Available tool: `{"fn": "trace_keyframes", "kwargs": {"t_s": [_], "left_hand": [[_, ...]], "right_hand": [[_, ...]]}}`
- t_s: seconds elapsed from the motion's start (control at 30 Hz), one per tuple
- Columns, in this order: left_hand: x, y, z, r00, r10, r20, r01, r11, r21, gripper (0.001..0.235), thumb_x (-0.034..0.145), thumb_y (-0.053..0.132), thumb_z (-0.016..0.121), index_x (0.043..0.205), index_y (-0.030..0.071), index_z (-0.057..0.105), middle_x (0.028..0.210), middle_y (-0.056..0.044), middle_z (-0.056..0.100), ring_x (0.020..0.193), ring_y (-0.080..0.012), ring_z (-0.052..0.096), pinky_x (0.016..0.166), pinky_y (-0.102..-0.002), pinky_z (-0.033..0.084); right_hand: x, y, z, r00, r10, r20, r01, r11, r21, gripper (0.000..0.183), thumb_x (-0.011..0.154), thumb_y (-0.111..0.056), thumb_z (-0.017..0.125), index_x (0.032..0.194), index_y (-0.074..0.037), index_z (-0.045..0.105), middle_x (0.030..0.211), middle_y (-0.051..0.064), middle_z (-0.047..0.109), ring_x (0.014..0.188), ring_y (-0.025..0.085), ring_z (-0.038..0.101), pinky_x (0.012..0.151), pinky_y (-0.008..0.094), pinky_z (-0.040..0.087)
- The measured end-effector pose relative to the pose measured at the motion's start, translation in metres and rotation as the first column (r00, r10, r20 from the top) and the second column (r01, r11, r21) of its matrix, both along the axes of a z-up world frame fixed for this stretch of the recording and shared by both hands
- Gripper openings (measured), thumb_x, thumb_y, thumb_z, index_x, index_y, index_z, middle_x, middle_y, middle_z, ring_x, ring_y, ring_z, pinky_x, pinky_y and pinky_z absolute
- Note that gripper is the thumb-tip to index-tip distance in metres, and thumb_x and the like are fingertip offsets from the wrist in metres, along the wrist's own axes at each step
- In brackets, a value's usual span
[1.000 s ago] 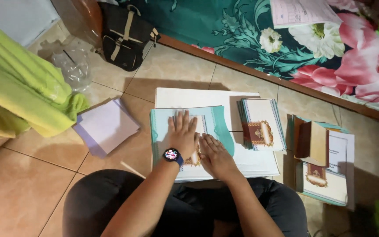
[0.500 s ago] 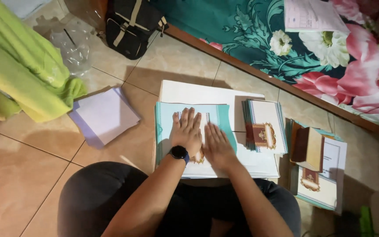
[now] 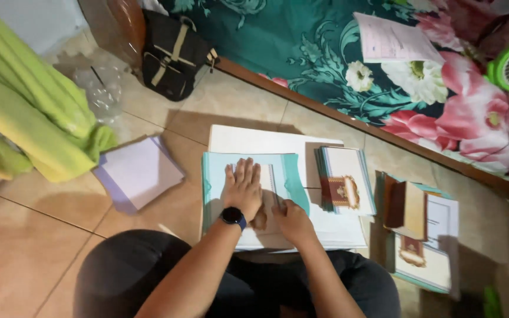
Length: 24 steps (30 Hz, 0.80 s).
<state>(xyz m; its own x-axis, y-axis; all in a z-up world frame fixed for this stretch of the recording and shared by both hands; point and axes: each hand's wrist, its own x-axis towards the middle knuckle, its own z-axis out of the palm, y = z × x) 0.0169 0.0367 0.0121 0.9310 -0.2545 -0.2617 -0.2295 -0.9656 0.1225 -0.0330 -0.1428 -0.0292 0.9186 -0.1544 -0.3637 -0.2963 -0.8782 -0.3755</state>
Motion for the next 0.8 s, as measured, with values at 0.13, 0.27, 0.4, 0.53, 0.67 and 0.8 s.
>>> {"fn": "trace_keyframes", "kwargs": {"t_s": [0.13,0.27,0.4,0.53,0.67,0.8], "left_hand": [[0.004,-0.006,-0.010,0.999,0.006,0.047,-0.005,1.000,-0.007,0.061,0.107,0.034,0.008,0.163,0.013,0.005,0.172,-0.014,0.002,0.158,-0.0358,-0.002,0.123,-0.060,-0.008],[0.004,-0.034,-0.021,0.847,0.202,0.492,0.057,0.885,-0.462,0.061,0.103,0.029,0.042,0.157,0.002,0.033,0.165,-0.027,0.022,0.153,-0.0483,0.014,0.118,-0.066,0.010],[-0.008,-0.095,0.033,0.725,0.221,0.653,0.364,0.682,-0.635,0.067,0.096,0.025,0.059,0.154,-0.001,0.038,0.153,-0.034,0.040,0.141,-0.0540,0.039,0.113,-0.062,0.034],[0.009,-0.184,0.009,0.852,0.207,0.481,0.303,0.554,-0.775,0.068,0.099,0.027,0.052,0.154,-0.006,0.034,0.155,-0.038,0.035,0.142,-0.0576,0.035,0.114,-0.062,0.033],[0.046,-0.249,-0.066,0.944,0.330,0.016,-0.148,0.465,-0.873,0.071,0.102,0.034,0.048,0.151,-0.014,0.031,0.154,-0.040,0.033,0.142,-0.0539,0.038,0.116,-0.057,0.033],[0.044,-0.258,-0.072,0.926,0.347,-0.150,-0.299,0.430,-0.852,0.077,0.094,0.026,0.050,0.161,0.002,0.021,0.164,-0.023,0.026,0.136,-0.0416,0.052,0.102,-0.055,0.051]], "right_hand": [[0.015,-0.003,-0.021,0.997,-0.069,-0.045,0.075,0.990,0.124,0.065,0.087,-0.066,0.066,0.141,-0.031,0.057,0.130,0.005,0.070,0.122,0.026,0.066,0.099,0.044,0.056],[0.000,-0.023,0.019,0.930,-0.133,0.344,-0.037,0.895,0.445,0.023,0.090,-0.022,0.069,0.105,-0.004,0.067,0.085,0.025,0.069,0.088,0.043,0.071,0.074,0.051,0.052],[-0.005,-0.113,0.084,0.753,-0.269,0.600,0.065,0.939,0.338,0.015,0.099,-0.019,0.064,0.097,-0.005,0.066,0.077,0.015,0.065,0.076,0.030,0.065,0.070,0.043,0.050],[-0.006,-0.156,0.119,0.646,-0.394,0.654,0.322,0.917,0.234,0.039,0.098,-0.031,0.072,0.131,-0.012,0.068,0.098,0.022,0.072,0.103,0.042,0.068,0.082,0.053,0.051],[0.016,-0.186,0.056,0.678,-0.322,0.660,0.289,0.943,0.164,0.049,0.089,-0.022,0.074,0.135,-0.005,0.069,0.117,0.027,0.069,0.112,0.048,0.064,0.091,0.055,0.053],[0.025,-0.171,0.059,0.800,-0.433,0.416,0.358,0.900,0.248,0.051,0.097,-0.027,0.057,0.145,-0.011,0.060,0.119,0.028,0.070,0.116,0.046,0.064,0.096,0.058,0.052]]}}
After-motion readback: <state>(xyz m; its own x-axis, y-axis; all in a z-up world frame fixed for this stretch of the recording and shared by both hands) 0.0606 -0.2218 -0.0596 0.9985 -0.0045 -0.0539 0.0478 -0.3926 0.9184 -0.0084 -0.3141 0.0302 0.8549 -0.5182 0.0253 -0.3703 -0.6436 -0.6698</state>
